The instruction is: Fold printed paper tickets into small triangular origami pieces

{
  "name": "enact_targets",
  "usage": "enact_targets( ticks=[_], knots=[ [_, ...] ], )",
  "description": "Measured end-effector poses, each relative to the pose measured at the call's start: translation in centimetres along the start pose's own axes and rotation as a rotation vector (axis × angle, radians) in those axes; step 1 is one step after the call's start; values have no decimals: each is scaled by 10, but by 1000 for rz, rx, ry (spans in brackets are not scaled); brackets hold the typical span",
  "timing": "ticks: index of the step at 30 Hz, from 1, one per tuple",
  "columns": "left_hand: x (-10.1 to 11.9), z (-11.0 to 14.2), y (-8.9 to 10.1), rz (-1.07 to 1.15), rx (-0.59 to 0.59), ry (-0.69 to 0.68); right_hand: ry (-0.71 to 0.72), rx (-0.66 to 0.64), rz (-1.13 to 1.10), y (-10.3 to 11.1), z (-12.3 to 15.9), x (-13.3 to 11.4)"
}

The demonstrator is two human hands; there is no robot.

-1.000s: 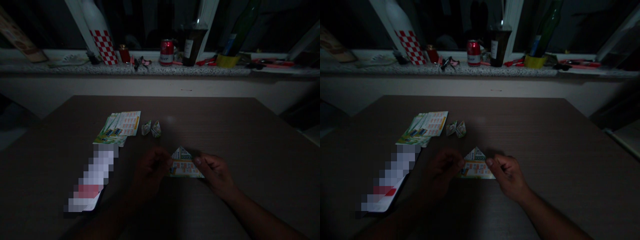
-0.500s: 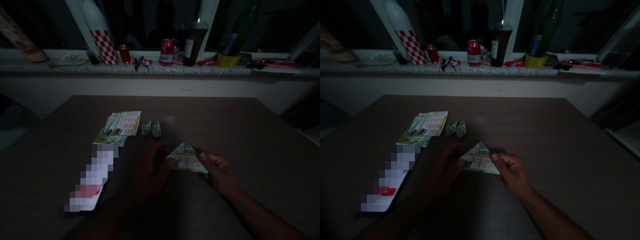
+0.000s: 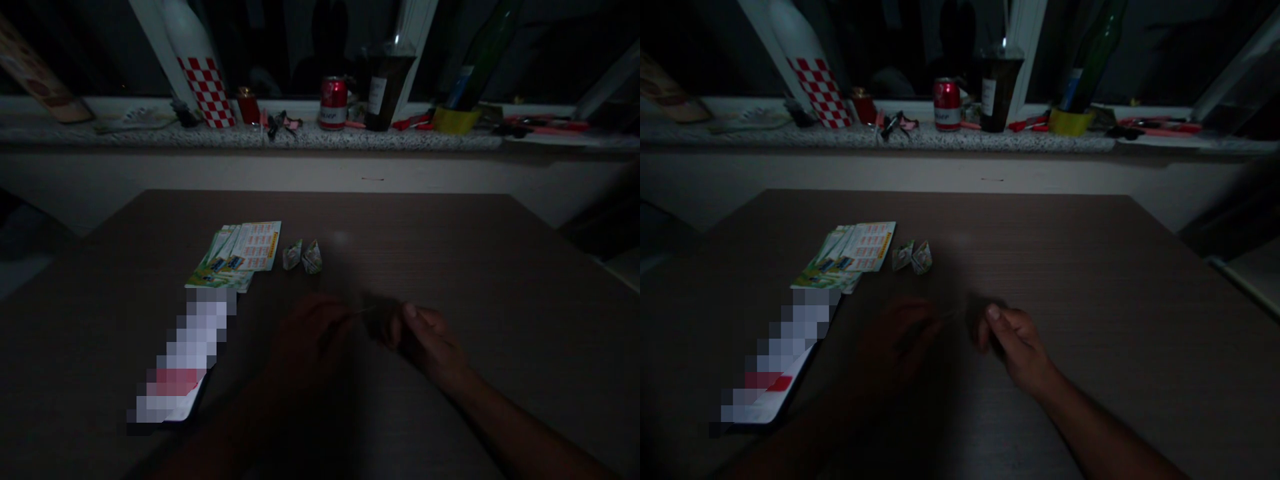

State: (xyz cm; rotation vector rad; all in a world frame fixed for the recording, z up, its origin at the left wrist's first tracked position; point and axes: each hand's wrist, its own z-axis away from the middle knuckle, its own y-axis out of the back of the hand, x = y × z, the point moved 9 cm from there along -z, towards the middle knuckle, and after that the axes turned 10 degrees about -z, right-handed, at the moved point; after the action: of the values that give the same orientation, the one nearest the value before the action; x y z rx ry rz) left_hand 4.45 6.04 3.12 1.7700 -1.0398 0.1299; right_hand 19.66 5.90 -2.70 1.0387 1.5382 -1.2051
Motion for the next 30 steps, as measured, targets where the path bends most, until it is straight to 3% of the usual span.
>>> enact_targets(
  ticks=[5, 8, 11, 15, 18, 21, 25, 30],
  knots=[
    [-41, 11, -17, 427, -56, 552, -22, 57, 171, 3, -1, -1],
    [-47, 16, -35, 688, -86, 677, -40, 82, 162, 0, -2, -1],
    [-47, 19, -48, 819, -140, 700, -44, 114, 122, 1, -2, 0],
    [-48, 22, -51, 761, -203, 695, -18, 128, 182, 7, -4, -1],
    [-55, 17, -29, 386, -107, 630, 47, 60, 390, 7, -9, -4],
    [-45, 6, -10, -12, -70, 406, 173, -72, 666, -1, -13, -11],
    [-29, 1, -17, -178, -172, 122, 263, -106, 825, -6, -12, -18],
    [-31, 3, -29, -220, -234, 31, 307, -169, 900, -16, -9, -17]
  ],
)
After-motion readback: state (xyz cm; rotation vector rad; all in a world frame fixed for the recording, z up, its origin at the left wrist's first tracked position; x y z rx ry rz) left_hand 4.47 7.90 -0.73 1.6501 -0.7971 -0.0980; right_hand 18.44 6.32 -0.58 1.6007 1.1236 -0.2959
